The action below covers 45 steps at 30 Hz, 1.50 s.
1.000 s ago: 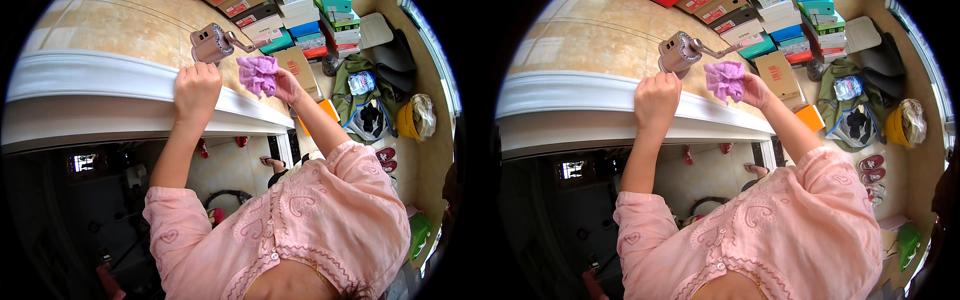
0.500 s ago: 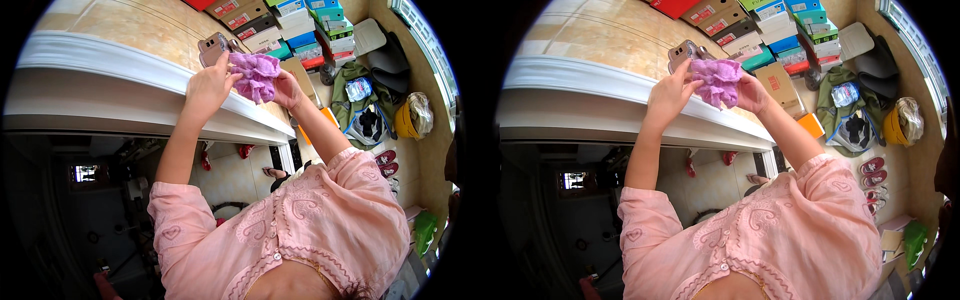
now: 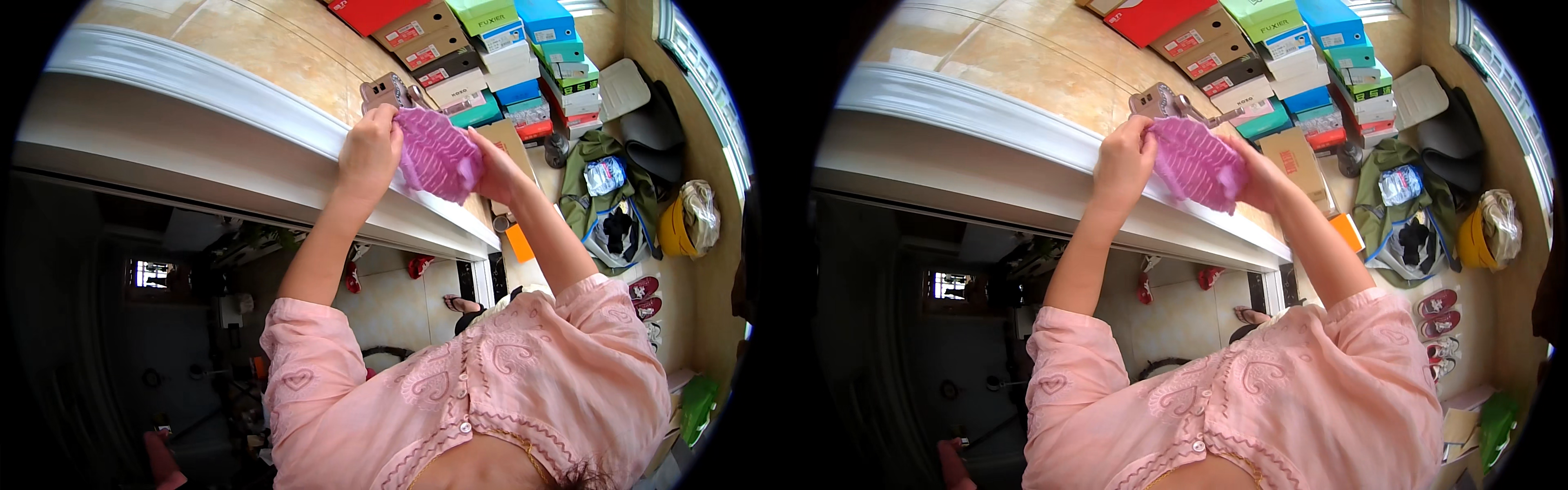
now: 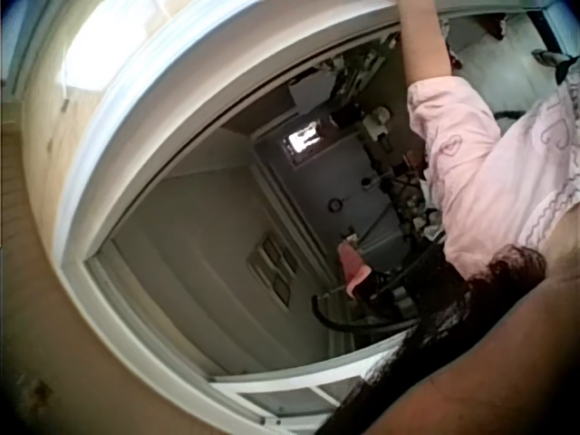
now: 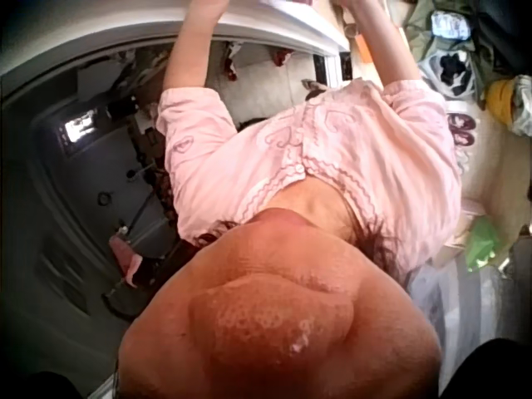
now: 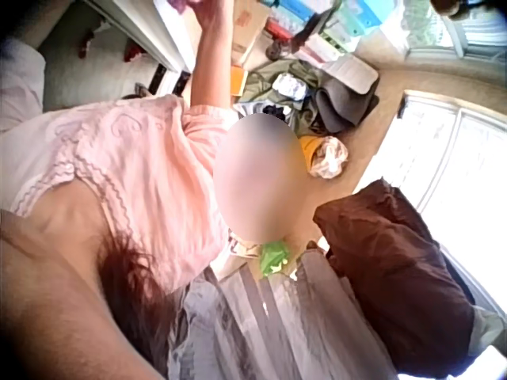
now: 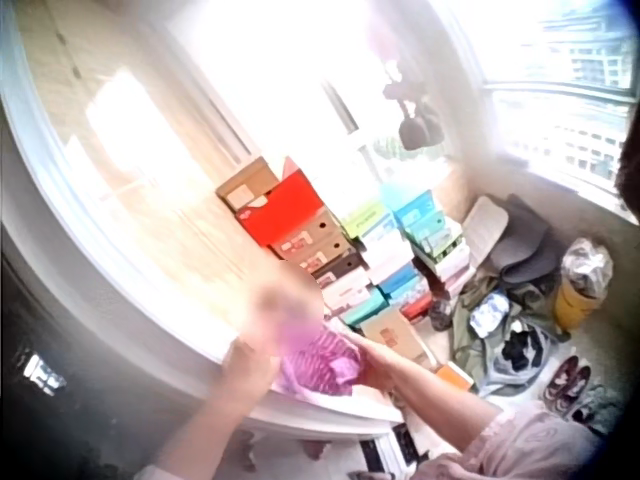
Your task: The person cleans a large glass window and the adjacent white window frame using a pink cloth. They wipe the glass surface in broad strokes and then clean the frame edges and the window sill area.
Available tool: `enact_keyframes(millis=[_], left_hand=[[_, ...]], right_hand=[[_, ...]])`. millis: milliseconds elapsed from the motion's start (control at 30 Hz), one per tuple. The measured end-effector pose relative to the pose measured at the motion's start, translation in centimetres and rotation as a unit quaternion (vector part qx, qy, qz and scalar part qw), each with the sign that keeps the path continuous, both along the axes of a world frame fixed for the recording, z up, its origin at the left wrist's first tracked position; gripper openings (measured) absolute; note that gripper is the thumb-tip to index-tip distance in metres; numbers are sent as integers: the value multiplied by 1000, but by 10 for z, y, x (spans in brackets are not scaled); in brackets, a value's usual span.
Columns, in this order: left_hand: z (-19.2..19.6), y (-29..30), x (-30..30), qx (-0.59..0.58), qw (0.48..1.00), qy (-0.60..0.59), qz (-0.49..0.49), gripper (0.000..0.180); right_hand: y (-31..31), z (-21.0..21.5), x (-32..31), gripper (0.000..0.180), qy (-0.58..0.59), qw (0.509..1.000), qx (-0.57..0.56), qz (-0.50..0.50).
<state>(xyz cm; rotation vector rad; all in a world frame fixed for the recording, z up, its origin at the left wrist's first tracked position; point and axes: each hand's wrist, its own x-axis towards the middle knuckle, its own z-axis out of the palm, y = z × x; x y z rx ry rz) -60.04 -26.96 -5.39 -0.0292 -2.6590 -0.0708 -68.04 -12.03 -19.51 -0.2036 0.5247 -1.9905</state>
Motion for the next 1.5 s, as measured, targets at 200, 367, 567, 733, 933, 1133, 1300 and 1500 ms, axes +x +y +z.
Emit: enact_keyframes(millis=[200, 367, 567, 733, 933, 1133, 1300, 1500], left_hand=[[1, 7, 4, 8, 1000, 27, -5, 12], [-2, 7, 10, -39, 999, 16, 5, 15], [4, -4, 14, -286, 939, 144, -123, 21], [23, -14, 24, -305, 910, 229, -160, 11], [17, -14, 22, -336, 905, 227, -124, 8], [16, -15, 27, -337, 910, 210, -118, 12], [12, -18, 29, -334, 915, 200, -106, 12], [15, -14, 23, -344, 910, 210, -100, 13]], right_hand=[[-10, 23, 16, 52, 83, 994, 28, 70], [-14, 17, -2, 36, 187, 977, 21, 99], [-29, 75, -30, 31, 281, 943, 32, -175], [-84, 136, -19, 48, 489, 863, -125, -18], [-138, 172, -27, 57, 495, 860, -72, -96], [-127, 151, -15, 64, 536, 836, -120, -20], [-127, 174, -18, 65, 576, 793, -196, -28], [-143, 217, -43, 57, 536, 831, -131, -76]])
